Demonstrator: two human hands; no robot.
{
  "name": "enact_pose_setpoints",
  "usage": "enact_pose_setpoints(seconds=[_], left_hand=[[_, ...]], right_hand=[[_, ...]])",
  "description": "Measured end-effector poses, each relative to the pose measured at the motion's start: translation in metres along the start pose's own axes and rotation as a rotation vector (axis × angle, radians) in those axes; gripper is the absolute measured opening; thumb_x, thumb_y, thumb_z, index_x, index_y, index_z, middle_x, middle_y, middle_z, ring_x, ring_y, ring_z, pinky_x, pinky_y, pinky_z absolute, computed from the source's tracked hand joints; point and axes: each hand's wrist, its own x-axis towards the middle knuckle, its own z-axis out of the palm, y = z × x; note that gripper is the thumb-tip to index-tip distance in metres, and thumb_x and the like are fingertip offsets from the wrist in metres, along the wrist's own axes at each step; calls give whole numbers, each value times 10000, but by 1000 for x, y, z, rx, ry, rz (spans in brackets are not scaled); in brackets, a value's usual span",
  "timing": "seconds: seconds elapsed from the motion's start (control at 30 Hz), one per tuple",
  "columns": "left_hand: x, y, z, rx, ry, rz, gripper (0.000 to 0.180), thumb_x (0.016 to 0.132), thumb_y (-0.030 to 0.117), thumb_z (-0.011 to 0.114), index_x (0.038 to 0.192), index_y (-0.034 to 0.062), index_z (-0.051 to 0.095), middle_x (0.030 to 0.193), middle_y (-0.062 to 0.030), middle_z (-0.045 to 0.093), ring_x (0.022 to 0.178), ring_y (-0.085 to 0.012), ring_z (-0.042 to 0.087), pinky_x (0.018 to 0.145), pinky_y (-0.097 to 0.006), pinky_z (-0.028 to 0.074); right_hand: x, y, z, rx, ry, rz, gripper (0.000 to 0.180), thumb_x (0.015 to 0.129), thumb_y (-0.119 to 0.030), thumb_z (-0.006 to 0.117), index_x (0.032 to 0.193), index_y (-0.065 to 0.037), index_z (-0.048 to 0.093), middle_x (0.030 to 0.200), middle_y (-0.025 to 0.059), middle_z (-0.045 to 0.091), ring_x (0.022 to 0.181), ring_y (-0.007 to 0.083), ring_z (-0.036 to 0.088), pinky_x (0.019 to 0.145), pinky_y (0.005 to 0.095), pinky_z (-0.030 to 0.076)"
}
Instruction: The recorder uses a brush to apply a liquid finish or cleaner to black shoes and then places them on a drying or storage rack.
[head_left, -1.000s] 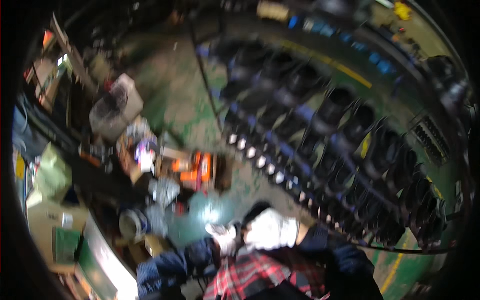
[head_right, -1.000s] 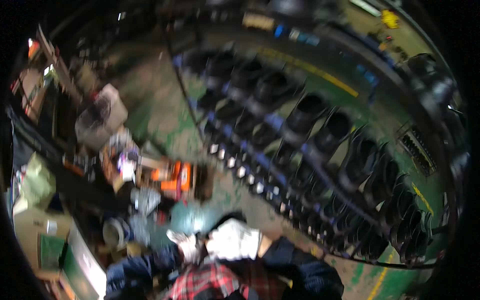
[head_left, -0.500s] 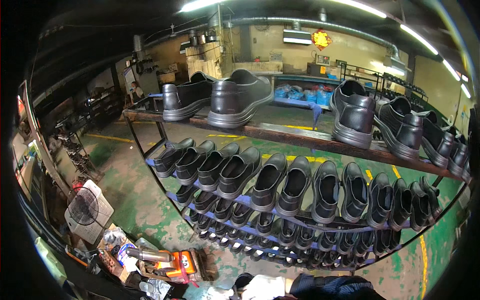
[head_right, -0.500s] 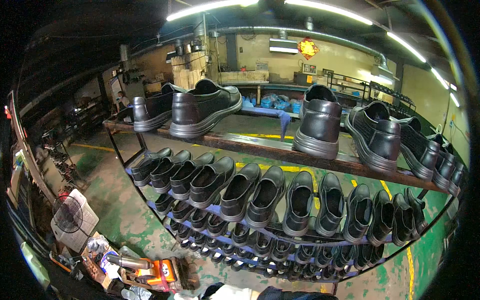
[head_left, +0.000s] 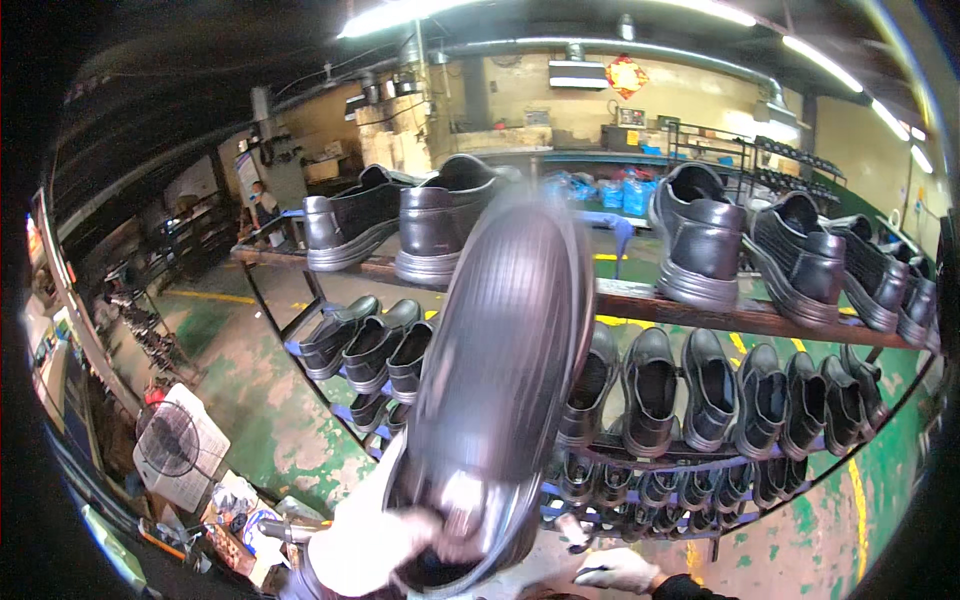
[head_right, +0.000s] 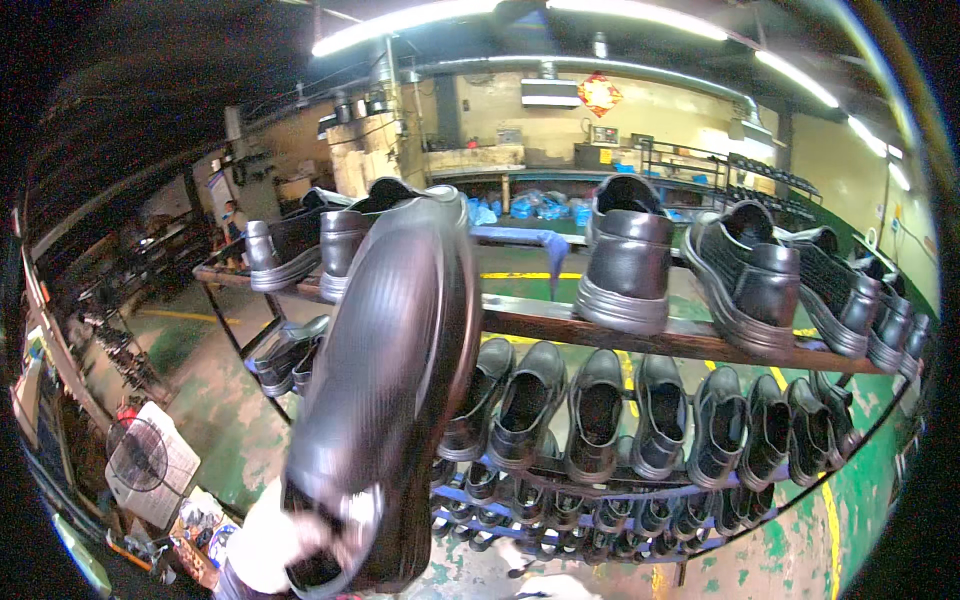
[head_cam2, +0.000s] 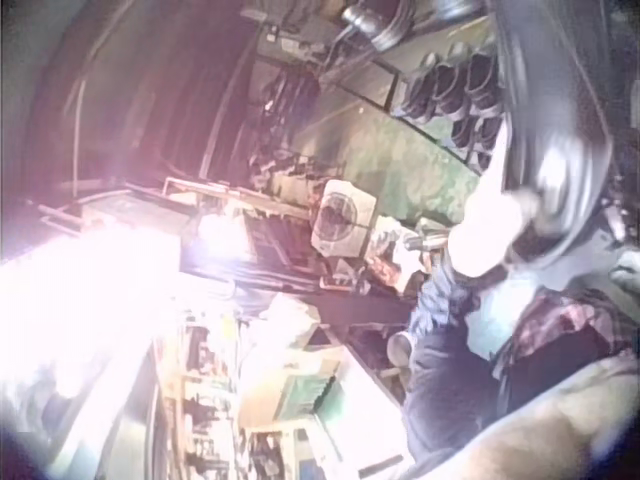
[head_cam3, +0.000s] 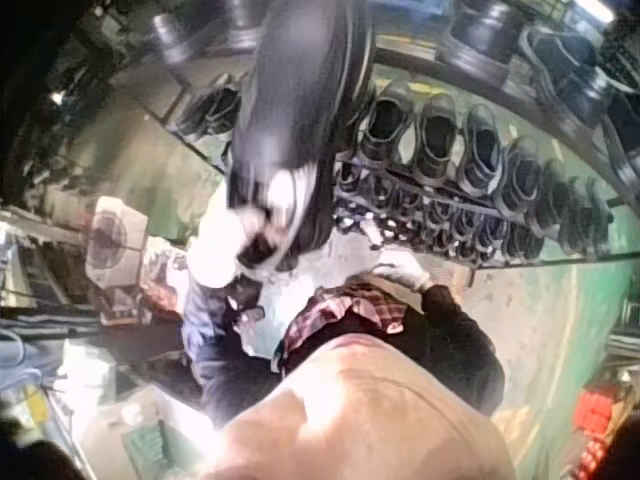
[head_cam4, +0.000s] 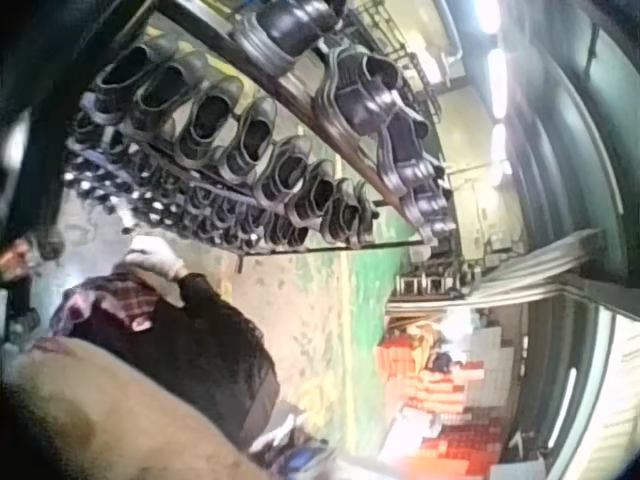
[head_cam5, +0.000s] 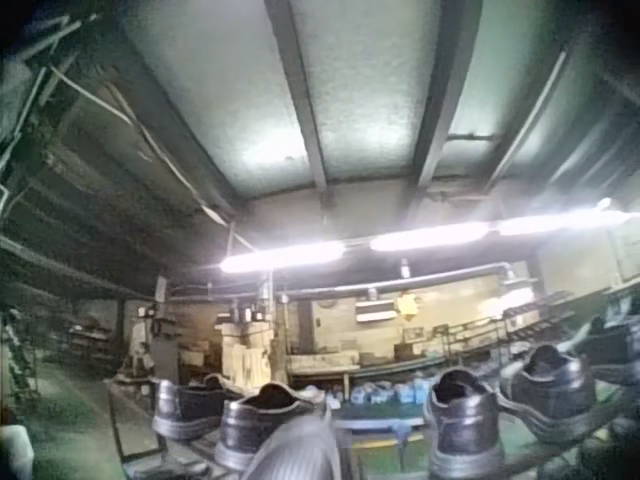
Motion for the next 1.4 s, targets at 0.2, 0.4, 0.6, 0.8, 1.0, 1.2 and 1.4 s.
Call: enact_pose_setpoints(seconds=[0.2,0.4,0.6,0.8,1.0,1.2,1.4], left_hand=[[150,97,30,113,-271,461,328,892,197,596,1174,30,591,1052,-130,645,876,-274,683,704,-360,583],[253,117,31,835,-410,780,389,1020,342,348,1262,108,542,1153,-119,640,595,-206,671,534,-290,578],[206,149,42,1254,148,950,481,963,410,414,990,18,692,780,-198,676,751,-360,673,733,-408,523],[185,148,-33,1187,270,644,486,804,405,698,1047,-17,701,1009,-172,685,993,-331,650,910,-379,488],[221,107,-42,844,186,826,436,775,297,745,1088,-3,700,1160,-196,658,1074,-326,620,938,-405,485],[185,116,19,1110,184,1492,871,781,541,728,1442,38,464,1408,-218,511,1330,-361,474,1130,-445,358],[184,123,91,936,-353,1239,1041,642,247,821,1532,94,305,1489,-260,399,1390,-399,392,1168,-446,316]], right_hand=[[13,-75,13,134,73,105,251,879,-286,676,1032,-91,718,991,153,692,935,316,662,827,379,518],[-14,-100,20,170,373,259,249,856,-306,690,887,-59,711,881,155,668,839,333,638,755,408,495],[-39,-83,47,205,565,496,262,833,-326,721,835,-66,700,793,150,670,761,324,644,719,410,505],[-31,-83,52,202,560,489,262,808,-335,754,837,-78,714,827,134,692,790,285,668,739,390,518],[-24,-105,24,377,543,810,318,819,-347,772,968,-69,727,870,83,703,771,194,661,758,306,523],[-23,-168,-108,208,1141,-243,321,819,-337,690,808,-20,742,837,147,713,863,325,672,805,426,547],[22,-242,-219,103,1498,-765,136,751,-23,561,860,8,636,944,162,622,712,240,606,608,332,505]])
